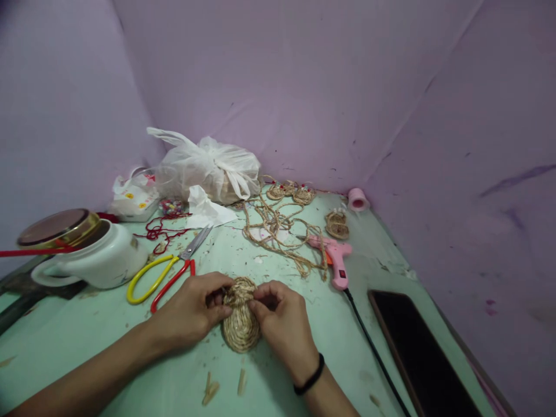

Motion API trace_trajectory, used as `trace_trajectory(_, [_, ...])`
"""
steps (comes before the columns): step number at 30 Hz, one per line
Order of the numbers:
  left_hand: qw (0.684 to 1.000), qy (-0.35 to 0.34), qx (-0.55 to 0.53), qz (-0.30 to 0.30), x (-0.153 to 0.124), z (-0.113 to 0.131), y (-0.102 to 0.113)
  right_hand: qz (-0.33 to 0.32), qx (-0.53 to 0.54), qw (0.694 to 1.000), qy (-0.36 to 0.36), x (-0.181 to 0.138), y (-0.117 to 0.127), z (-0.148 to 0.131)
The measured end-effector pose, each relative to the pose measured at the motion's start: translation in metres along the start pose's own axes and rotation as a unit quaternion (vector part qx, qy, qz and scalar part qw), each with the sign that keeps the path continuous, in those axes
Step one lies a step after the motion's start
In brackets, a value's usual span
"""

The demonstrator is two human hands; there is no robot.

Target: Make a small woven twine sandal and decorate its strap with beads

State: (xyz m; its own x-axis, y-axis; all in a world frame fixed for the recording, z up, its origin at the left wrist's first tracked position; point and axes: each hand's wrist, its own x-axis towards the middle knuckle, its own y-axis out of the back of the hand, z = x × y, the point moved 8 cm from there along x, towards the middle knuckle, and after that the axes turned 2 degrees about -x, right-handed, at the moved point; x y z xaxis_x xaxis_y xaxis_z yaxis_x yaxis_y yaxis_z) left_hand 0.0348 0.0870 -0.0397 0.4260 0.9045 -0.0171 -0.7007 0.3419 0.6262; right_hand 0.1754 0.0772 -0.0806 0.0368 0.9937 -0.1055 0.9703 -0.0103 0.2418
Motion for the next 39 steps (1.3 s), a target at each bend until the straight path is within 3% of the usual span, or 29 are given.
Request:
trace_trajectory(6, [0.999, 0.011, -0.028, -0.013, -0.001, 0.000, -0.002, -0.022, 0.006, 1.000, -0.008, 0.000, 0.002, -0.009])
trace_trajectory(10, [0.994, 0.053, -0.098, -0.019, 0.000, -0.013, -0.003, -0.067, 0.194, 0.976, -0.076, -0.003, 0.002, -0.016])
trace_trajectory(13, [0.987, 0.064, -0.145, -0.011, 0.002, -0.019, -0.001, -0.063, 0.284, 0.951, -0.101, -0.004, 0.003, -0.018])
trace_trajectory(19, [0.986, 0.052, -0.159, 0.005, 0.002, -0.014, 0.002, -0.103, 0.305, 0.936, -0.140, -0.008, -0.013, -0.009])
trace_trajectory(27, [0.954, 0.069, -0.290, 0.007, -0.001, -0.012, -0.007, -0.208, 0.387, 0.884, -0.160, -0.014, -0.032, -0.011])
trace_trajectory(34, [0.938, 0.095, -0.332, 0.023, 0.001, -0.013, -0.004, -0.219, 0.422, 0.866, -0.157, -0.018, -0.037, -0.012])
trace_trajectory(39, [0.926, 0.109, -0.362, 0.015, 0.001, -0.009, -0.005, -0.187, 0.406, 0.880, -0.158, -0.016, -0.035, -0.009])
